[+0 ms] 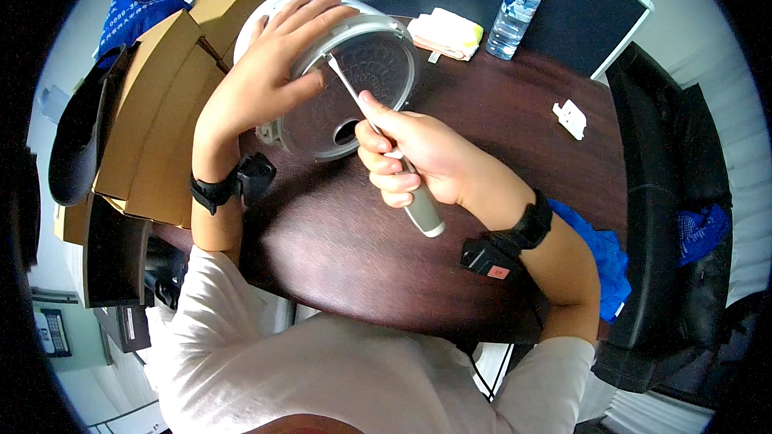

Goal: The person uses a screwdriver to remove screws from the bottom of a white appliance, likely a rice cooker. They systematically unscrew multiple fasteners around the base while holding the appliance steady with their other hand.

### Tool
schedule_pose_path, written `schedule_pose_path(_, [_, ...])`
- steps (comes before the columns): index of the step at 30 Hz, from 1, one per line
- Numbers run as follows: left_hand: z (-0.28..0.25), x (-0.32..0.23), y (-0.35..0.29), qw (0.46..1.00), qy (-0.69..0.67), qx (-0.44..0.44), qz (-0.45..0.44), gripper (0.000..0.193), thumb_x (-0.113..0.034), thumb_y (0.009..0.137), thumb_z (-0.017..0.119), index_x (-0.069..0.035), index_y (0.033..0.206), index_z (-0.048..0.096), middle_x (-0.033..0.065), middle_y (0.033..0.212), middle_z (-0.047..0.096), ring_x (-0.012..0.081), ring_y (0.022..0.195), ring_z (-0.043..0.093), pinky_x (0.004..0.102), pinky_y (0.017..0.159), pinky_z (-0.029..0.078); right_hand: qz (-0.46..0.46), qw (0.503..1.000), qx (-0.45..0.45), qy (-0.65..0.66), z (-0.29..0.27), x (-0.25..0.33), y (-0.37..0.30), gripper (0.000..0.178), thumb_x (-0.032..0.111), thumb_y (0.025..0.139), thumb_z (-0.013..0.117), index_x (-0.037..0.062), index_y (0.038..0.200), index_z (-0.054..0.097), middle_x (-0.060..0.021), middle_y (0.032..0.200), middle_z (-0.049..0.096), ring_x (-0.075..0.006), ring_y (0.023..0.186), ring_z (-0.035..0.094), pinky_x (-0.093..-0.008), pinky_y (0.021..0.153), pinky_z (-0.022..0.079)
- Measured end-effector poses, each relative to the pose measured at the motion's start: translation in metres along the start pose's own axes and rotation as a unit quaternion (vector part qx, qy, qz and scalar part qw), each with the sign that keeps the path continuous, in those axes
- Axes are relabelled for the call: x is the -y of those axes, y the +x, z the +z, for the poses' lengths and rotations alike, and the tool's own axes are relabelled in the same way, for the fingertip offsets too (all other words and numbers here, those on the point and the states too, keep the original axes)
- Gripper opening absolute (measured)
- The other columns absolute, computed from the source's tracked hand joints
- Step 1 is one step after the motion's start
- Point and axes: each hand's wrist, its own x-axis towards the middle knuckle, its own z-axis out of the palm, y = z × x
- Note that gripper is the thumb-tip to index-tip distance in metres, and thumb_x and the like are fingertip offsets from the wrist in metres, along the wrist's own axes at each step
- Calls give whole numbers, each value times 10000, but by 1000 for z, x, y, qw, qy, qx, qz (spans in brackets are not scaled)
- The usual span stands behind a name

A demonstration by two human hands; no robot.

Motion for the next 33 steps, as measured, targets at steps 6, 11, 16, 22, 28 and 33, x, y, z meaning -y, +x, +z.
schedule_pose_path(6, [2, -2, 0, 1000, -2, -3, -13, 673, -157, 740, 568, -182, 1404, 462, 105, 1459, 434, 374, 1398, 320, 569, 1133, 158, -80, 889, -244, -379, -9, 10, -26, 608, 470, 1008, 447, 49, 571, 482, -47, 479, 457, -96, 383, 453, -281, 361, 360])
schedule_pose_path(11, [5, 0, -1, 1000, 13, -1, -12, 669, -153, 739, 563, -191, 1400, 468, 96, 1462, 434, 378, 1401, 315, 588, 1137, 151, -235, 555, -399, -691, 1, 16, -25, 532, 400, 956, 564, -12, 623, 607, -204, 542, 518, -360, 474, 559, -439, 502, 444])
schedule_pose_path(16, [4, -4, -1, 1000, 5, -4, -31, 660, -144, 745, 564, -185, 1397, 472, 100, 1455, 441, 371, 1400, 322, 584, 1138, 151, -265, 533, -400, -697, 5, 18, -15, 519, 407, 950, 568, -2, 638, 633, -214, 569, 554, -404, 535, 578, -458, 516, 460])
schedule_pose_path(22, [3, -3, -1, 1000, 7, -11, -9, 655, -138, 745, 564, -167, 1393, 473, 101, 1445, 452, 369, 1393, 334, 572, 1131, 173, -249, 562, -399, -681, 5, 17, -8, 533, 416, 953, 560, -15, 648, 637, -222, 583, 554, -388, 518, 581, -454, 513, 458])
schedule_pose_path(28, [5, -5, 0, 999, 44, -20, -9, 642, -149, 756, 576, -165, 1389, 470, 108, 1437, 456, 366, 1379, 354, 572, 1116, 204, -112, 841, -281, -449, 0, 21, -5, 622, 470, 1009, 435, 50, 551, 463, -82, 465, 442, -167, 359, 411, -325, 371, 363])
schedule_pose_path(33, [6, -5, 1, 999, 27, -25, -9, 644, -154, 761, 590, -181, 1393, 469, 102, 1448, 450, 394, 1377, 348, 606, 1109, 208, -53, 971, -144, -183, 2, 5, 0, 588, 527, 1019, 354, 142, 576, 323, 25, 499, 331, -59, 351, 292, -228, 332, 283])
